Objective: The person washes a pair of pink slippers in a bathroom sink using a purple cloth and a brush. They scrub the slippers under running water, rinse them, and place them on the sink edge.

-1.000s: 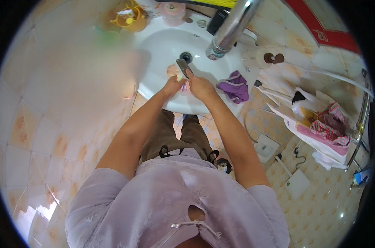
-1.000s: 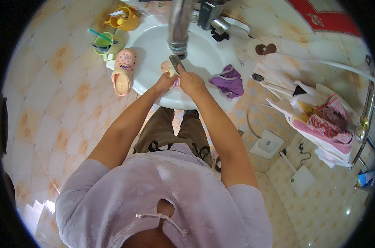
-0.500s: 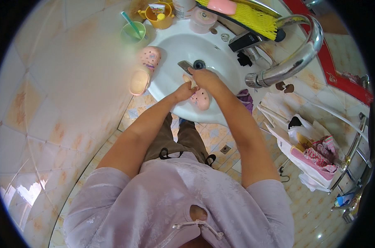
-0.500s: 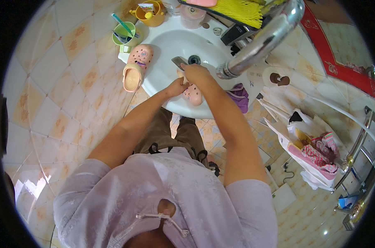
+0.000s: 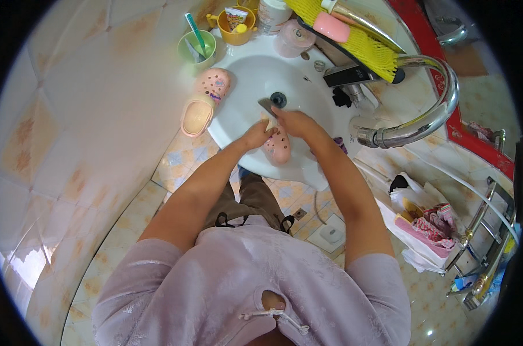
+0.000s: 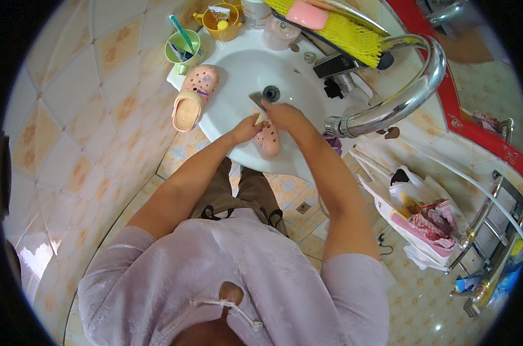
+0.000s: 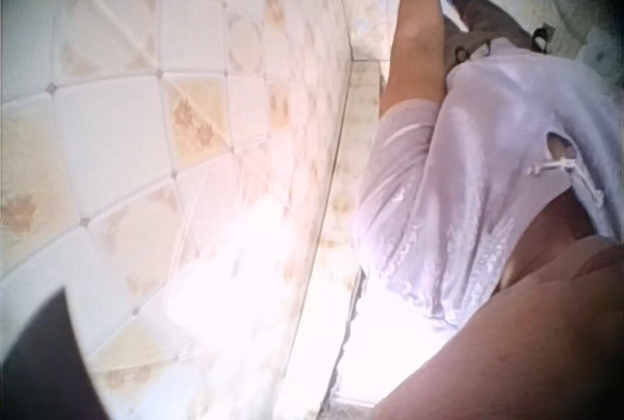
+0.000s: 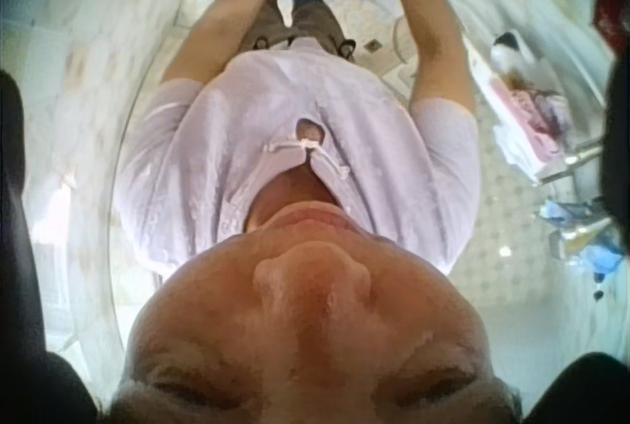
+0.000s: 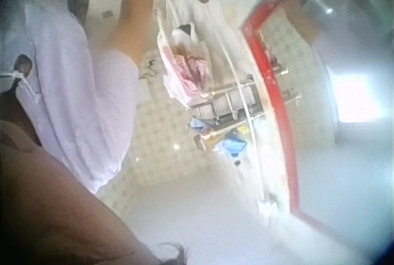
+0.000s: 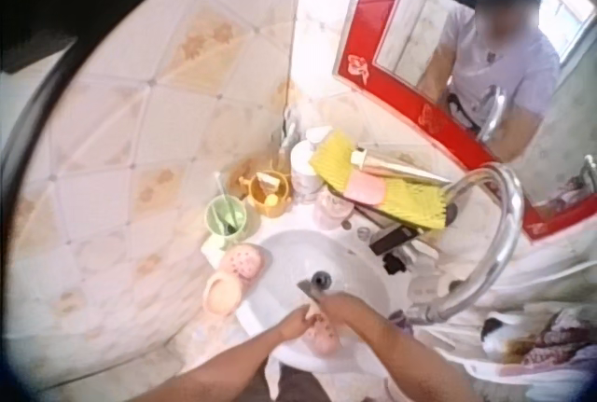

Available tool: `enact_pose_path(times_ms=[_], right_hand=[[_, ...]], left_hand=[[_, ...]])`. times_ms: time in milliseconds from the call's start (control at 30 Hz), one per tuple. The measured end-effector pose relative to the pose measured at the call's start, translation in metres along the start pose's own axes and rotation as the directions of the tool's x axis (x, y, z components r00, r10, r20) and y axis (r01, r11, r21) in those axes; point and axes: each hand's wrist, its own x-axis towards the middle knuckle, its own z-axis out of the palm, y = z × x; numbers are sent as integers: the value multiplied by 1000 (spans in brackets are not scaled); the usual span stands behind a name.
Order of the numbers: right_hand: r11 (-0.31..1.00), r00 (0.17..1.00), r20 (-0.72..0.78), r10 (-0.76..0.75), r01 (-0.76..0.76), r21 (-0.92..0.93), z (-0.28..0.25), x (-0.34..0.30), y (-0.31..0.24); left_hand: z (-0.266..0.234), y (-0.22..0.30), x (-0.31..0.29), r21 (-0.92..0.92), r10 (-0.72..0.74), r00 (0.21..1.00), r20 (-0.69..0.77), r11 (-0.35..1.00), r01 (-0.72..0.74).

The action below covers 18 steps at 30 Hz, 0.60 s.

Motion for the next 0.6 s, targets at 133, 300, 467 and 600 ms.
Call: enact_pose_path(times_ms=[133, 300, 467, 600], right_hand=[[998, 1000, 2, 17, -17, 55, 10, -81, 17], [945, 954, -220, 201, -130, 301, 43, -23, 9], [619, 862, -277, 425, -54, 783, 56, -24, 14], [711, 634, -724, 272, 374, 595, 51, -71, -2]], left_hand=[[3, -8, 6, 7, -45, 999, 7, 999, 45], [3, -10, 0, -74, 83, 996, 14, 994, -82], [-10, 31, -22, 179, 309, 951, -11, 936, -303], [-23, 87, -34, 550, 620, 764, 179, 581, -600]])
